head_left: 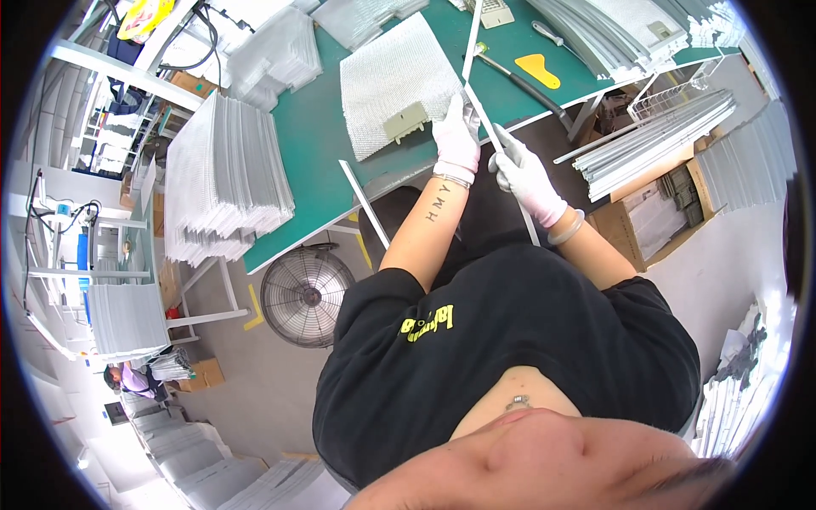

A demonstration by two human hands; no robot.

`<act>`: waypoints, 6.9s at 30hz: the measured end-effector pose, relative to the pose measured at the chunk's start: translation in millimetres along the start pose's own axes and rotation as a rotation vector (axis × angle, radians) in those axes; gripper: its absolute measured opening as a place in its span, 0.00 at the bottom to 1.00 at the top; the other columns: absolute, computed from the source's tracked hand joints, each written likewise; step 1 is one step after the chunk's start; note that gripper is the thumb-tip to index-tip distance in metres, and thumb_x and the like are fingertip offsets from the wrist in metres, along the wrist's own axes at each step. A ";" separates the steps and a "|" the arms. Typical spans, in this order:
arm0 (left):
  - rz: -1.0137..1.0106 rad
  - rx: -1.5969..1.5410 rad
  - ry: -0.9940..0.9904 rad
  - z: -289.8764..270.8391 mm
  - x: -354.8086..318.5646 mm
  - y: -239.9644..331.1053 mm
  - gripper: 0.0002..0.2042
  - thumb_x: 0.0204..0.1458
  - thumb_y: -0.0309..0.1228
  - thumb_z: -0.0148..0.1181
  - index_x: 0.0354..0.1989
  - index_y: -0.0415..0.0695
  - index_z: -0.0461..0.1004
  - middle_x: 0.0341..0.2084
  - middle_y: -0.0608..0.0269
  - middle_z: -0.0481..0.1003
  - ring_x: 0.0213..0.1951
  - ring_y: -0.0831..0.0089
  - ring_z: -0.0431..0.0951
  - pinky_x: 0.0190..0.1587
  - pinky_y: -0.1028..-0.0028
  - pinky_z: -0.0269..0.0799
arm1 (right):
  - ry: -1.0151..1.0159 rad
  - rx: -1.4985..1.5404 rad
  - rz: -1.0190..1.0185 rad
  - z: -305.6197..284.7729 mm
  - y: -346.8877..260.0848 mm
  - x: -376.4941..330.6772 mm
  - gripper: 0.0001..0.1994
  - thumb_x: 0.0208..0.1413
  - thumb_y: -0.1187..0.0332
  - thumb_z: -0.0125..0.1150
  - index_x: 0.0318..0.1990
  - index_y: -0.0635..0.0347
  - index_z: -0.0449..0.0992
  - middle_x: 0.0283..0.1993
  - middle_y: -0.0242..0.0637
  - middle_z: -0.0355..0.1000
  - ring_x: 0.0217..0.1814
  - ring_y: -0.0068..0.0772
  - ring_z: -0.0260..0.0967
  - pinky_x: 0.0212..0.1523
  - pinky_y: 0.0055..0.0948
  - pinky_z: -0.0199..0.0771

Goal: Assembling industrial air filters by attaching metal frames to mesh layers using a drill and a mallet.

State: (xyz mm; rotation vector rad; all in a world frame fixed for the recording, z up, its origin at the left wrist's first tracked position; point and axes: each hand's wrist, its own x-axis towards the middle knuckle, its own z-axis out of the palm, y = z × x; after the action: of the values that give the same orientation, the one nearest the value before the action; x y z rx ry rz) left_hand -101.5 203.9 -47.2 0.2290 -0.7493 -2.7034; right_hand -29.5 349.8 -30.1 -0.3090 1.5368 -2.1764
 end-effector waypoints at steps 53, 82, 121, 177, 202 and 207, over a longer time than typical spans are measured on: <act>0.508 1.347 0.223 -114.4 -55.3 198.5 0.26 0.70 0.44 0.43 0.61 0.32 0.69 0.58 0.47 0.73 0.61 0.61 0.71 0.68 0.67 0.60 | -0.244 -0.055 0.153 -9.1 -30.9 147.0 0.06 0.64 0.66 0.60 0.41 0.56 0.69 0.26 0.21 0.59 0.22 0.13 0.53 0.22 0.18 0.54; 0.834 0.742 0.049 -7.7 -168.1 278.3 0.21 0.64 0.27 0.49 0.65 0.34 0.61 0.59 0.51 0.69 0.59 0.64 0.70 0.64 0.64 0.63 | -0.435 -0.284 -0.617 105.5 -177.4 70.8 0.11 0.62 0.72 0.58 0.50 0.66 0.75 0.26 0.17 0.64 0.28 0.09 0.57 0.28 0.18 0.59; 0.885 0.930 0.005 40.3 -41.9 317.0 0.06 0.56 0.20 0.61 0.42 0.36 0.75 0.26 0.74 0.70 0.27 0.89 0.64 0.30 0.84 0.60 | 0.106 -0.496 -0.781 109.3 -180.8 151.8 0.13 0.58 0.68 0.69 0.29 0.62 0.70 0.22 0.19 0.64 0.24 0.11 0.56 0.24 0.21 0.59; -0.003 2.065 -0.707 -83.0 -73.6 267.5 0.25 0.47 0.29 0.62 0.58 0.46 0.73 0.52 0.55 0.73 0.57 0.54 0.70 0.62 0.57 0.64 | -1.086 -0.331 -0.912 19.4 -158.8 62.0 0.11 0.42 0.69 0.67 0.23 0.62 0.69 0.36 0.45 0.76 0.27 0.37 0.75 0.20 0.29 0.71; -0.165 1.784 -0.857 -32.5 2.6 212.3 0.24 0.66 0.43 0.45 0.58 0.33 0.69 0.51 0.48 0.77 0.53 0.50 0.75 0.62 0.60 0.67 | -0.863 -0.292 -1.069 32.1 -157.3 62.2 0.17 0.51 0.63 0.66 0.20 0.63 0.68 0.35 0.43 0.75 0.28 0.37 0.74 0.21 0.29 0.71; -0.385 1.176 -0.466 -18.0 -34.7 303.3 0.45 0.58 0.67 0.45 0.68 0.36 0.62 0.59 0.43 0.72 0.65 0.54 0.69 0.67 0.50 0.61 | -0.753 -0.297 -1.117 43.6 -166.2 114.6 0.12 0.67 0.65 0.48 0.46 0.64 0.72 0.41 0.44 0.75 0.40 0.36 0.77 0.36 0.30 0.77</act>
State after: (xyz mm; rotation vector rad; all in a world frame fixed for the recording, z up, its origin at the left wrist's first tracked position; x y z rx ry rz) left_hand 15.9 -37.8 98.8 -0.0204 -2.5801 -2.2530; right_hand -149.5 303.5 131.5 -2.2104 1.3068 -1.9881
